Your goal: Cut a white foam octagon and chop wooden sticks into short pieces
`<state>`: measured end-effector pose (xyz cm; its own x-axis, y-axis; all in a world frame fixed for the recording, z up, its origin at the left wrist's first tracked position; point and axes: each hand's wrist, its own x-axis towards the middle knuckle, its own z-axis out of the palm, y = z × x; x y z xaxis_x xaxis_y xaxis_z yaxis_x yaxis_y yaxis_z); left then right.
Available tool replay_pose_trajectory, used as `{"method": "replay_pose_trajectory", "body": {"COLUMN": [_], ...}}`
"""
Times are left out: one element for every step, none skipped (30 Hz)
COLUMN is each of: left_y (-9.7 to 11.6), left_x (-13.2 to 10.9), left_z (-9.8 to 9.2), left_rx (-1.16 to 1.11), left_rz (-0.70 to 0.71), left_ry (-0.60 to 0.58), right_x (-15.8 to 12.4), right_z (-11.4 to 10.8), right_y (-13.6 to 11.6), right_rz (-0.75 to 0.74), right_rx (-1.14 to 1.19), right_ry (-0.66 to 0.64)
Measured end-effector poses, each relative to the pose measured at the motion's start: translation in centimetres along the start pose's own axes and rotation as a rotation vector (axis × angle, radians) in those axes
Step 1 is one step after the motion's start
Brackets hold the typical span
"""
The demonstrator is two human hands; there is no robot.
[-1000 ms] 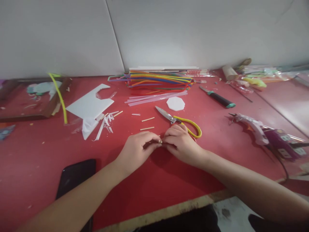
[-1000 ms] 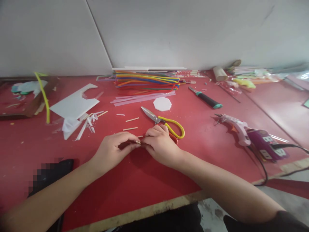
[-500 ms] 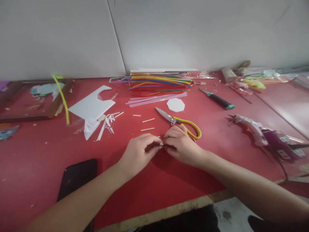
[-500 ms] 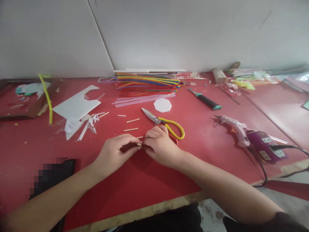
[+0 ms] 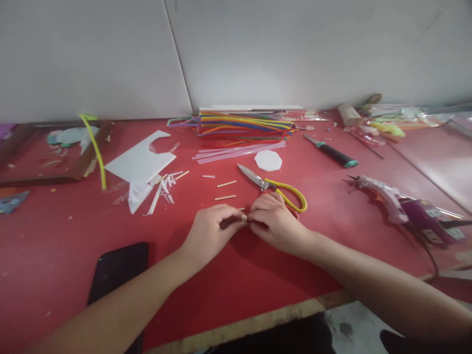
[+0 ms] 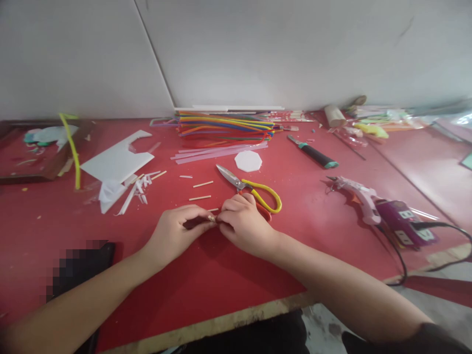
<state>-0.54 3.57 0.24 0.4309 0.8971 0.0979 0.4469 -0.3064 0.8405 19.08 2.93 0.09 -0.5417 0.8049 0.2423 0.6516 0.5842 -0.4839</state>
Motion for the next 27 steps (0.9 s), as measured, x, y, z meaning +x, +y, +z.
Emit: {"method": "replay_pose_trajectory", "body": {"left_y": [0.0,0.0,0.0,0.0,0.0,-0.1,-0.1,-0.1,-0.1,-0.1,-0.1,-0.1,-0.1,-0.1,-0.1,-0.2,-0.2,-0.3,-0.3,-0.3,-0.3,-0.4,-0.4,-0.4,-0.5,-0.5,-0.5], "left_x": [0.0,0.0,0.0,-0.1,-0.2,-0.3,-0.3,-0.4,-0.4,-0.4,-0.4,-0.3,-0.3,-0.2,-0.2,-0.1,-0.1,-0.1,-0.1,-0.1,-0.1,-0.2,-0.2,-0.2,-0.3,-0.3,-0.3], "left_z": [0.0,0.0,0.1,0.1,0.2,0.2,0.2,0.2,0.2,0.2,0.2,0.2,0.1,0.1,0.1,0.1,0.1,0.1,0.1,0.2,0.2,0.2,0.3,0.3,0.3,0.4,0.5], "left_rx": [0.013,0.027,0.035,0.034,0.027,0.019,0.015,0.018,0.03,0.047,0.061,0.071,0.077,0.08,0.081,0.083,0.084,0.084,0.084,0.086,0.089,0.092,0.096,0.1,0.103,0.106,0.107], "left_rz": [0.005,0.01,0.017,0.022,0.024,0.023,0.022,0.022,0.023,0.028,0.038,0.052,0.065,0.079,0.089,0.095,0.096,0.095,0.091,0.087,0.083,0.081,0.083,0.088,0.094,0.102,0.113], "left_ry": [-0.002,-0.006,-0.008,-0.003,0.003,0.011,0.011,0.007,-0.002,-0.014,-0.026,-0.035,-0.046,-0.05,-0.057,-0.061,-0.063,-0.064,-0.064,-0.064,-0.065,-0.063,-0.062,-0.059,-0.056,-0.053,-0.048], "right_x": [0.0,0.0,0.1,0.1,0.0,0.0,-0.1,-0.2,-0.3,-0.4,-0.5,-0.6,-0.7,-0.7,-0.6,-0.5,-0.4,-0.2,-0.1,0.0,0.0,-0.1,-0.3,-0.6,-1.0,-1.6,-2.2], "right_z": [-0.1,-0.4,-0.7,-1.2,-1.8,-2.5,-3.2,-3.8,-4.4,-4.9,-5.3,-5.6,-5.8,-5.9,-5.8,-5.8,-5.7,-5.6,-5.6,-5.6,-5.7,-5.8,-6.0,-6.2,-6.5,-6.8,-7.1], "right_y": [0.0,0.0,0.1,0.3,0.5,0.8,1.2,1.7,2.1,2.4,2.7,3.0,3.1,3.2,3.2,3.1,3.1,3.1,3.0,3.1,3.2,3.3,3.4,3.6,3.8,4.0,4.3], "right_rz": [0.0,-0.003,0.005,0.028,0.069,0.163,0.256,0.34,0.4,0.434,0.455,0.465,0.472,0.482,0.494,0.51,0.53,0.549,0.564,0.575,0.583,0.588,0.589,0.587,0.581,0.569,0.551], "right_rx": [0.002,0.004,-0.002,-0.021,-0.057,-0.126,-0.213,-0.302,-0.369,-0.404,-0.414,-0.411,-0.406,-0.407,-0.417,-0.433,-0.451,-0.468,-0.48,-0.488,-0.494,-0.499,-0.5,-0.495,-0.492,-0.484,-0.474], "right_ry": [-0.016,-0.04,-0.054,-0.055,-0.038,0.021,0.055,0.04,-0.019,-0.104,-0.168,-0.22,-0.253,-0.269,-0.281,-0.292,-0.3,-0.304,-0.304,-0.304,-0.306,-0.309,-0.312,-0.309,-0.301,-0.29,-0.271]}}
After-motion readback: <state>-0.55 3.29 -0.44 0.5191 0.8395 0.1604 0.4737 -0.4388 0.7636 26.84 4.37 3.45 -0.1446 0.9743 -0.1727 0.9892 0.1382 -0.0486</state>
